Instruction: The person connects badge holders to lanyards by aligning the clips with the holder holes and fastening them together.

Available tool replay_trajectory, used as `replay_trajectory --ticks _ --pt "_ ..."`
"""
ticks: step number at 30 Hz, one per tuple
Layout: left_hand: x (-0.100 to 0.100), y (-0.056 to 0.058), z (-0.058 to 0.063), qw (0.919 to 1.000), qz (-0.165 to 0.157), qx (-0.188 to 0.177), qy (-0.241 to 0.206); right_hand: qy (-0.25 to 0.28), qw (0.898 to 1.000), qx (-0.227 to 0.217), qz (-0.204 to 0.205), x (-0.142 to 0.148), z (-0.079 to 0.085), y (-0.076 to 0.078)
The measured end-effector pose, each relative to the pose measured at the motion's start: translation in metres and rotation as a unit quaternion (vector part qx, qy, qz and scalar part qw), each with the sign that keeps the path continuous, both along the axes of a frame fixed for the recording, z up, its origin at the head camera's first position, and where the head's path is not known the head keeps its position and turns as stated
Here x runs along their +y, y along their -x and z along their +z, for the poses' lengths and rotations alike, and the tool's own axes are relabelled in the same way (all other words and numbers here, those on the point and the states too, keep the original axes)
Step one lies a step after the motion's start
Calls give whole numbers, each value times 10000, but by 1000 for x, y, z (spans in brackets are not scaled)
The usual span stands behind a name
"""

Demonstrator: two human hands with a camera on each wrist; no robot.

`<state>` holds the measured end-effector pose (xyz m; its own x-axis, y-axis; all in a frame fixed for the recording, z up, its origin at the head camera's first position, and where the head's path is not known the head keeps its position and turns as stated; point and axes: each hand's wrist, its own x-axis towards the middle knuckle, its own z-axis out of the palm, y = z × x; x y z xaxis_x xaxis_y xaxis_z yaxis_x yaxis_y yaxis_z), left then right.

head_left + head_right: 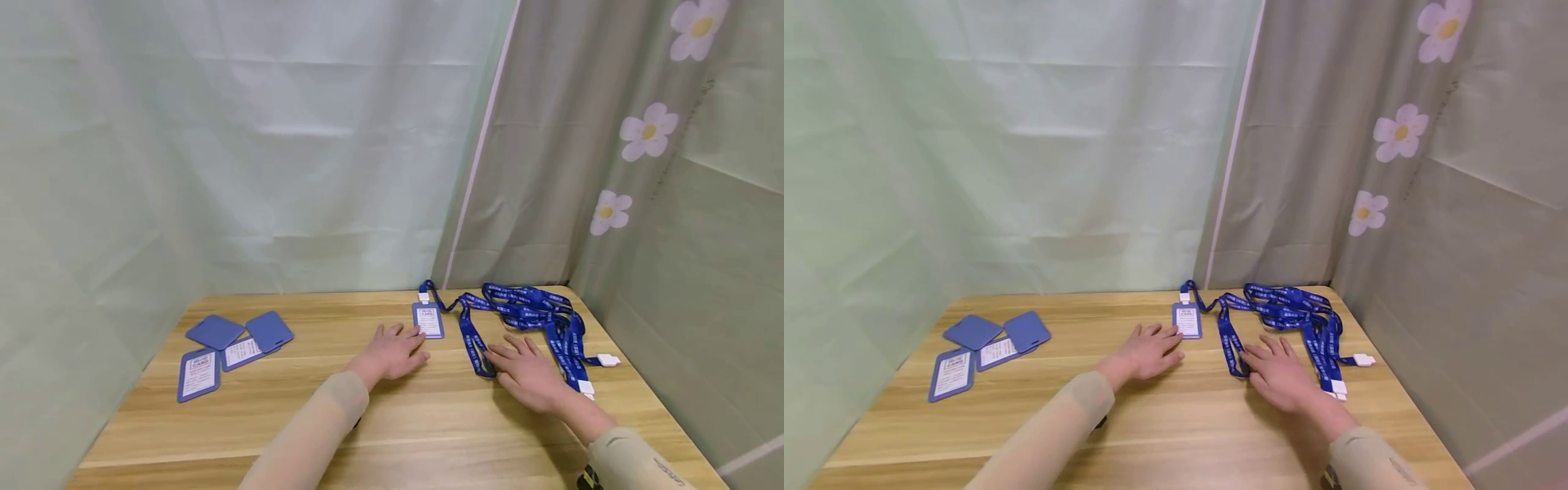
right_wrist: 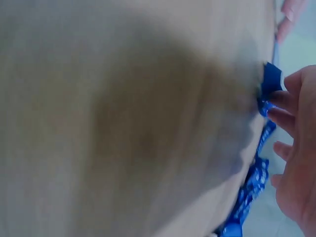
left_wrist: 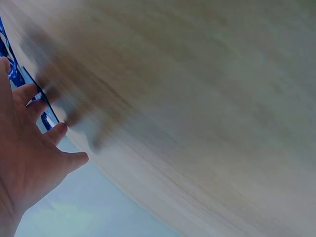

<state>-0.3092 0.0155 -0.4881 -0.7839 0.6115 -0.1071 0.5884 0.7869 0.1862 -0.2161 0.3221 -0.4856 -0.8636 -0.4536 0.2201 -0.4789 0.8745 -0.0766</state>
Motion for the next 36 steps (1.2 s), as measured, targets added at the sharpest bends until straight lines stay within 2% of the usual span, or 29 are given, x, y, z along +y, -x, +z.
replay_trajectory --ticks 3,8,16,21,24,36 --pt "1 0 1 9999 -31 87 85 1 9996 -252 134 -8 -7 1" --pt "4 -1 0 9998 -123 75 142 34 9987 -514 -57 -31 -12 15" --pt "5 -1 1 10000 -28 7 27 320 9953 -896 -161 -59 -18 34" --pt "5 4 4 9999 -22 -49 -85 319 9962 -793 -140 -67 -21 37" --pt "4 5 6 9999 -15 -66 -80 258 9959 -843 -181 -70 -16 37" --pt "-2 9 -2 9996 -179 -33 -211 265 9951 -938 -192 -67 -14 33"
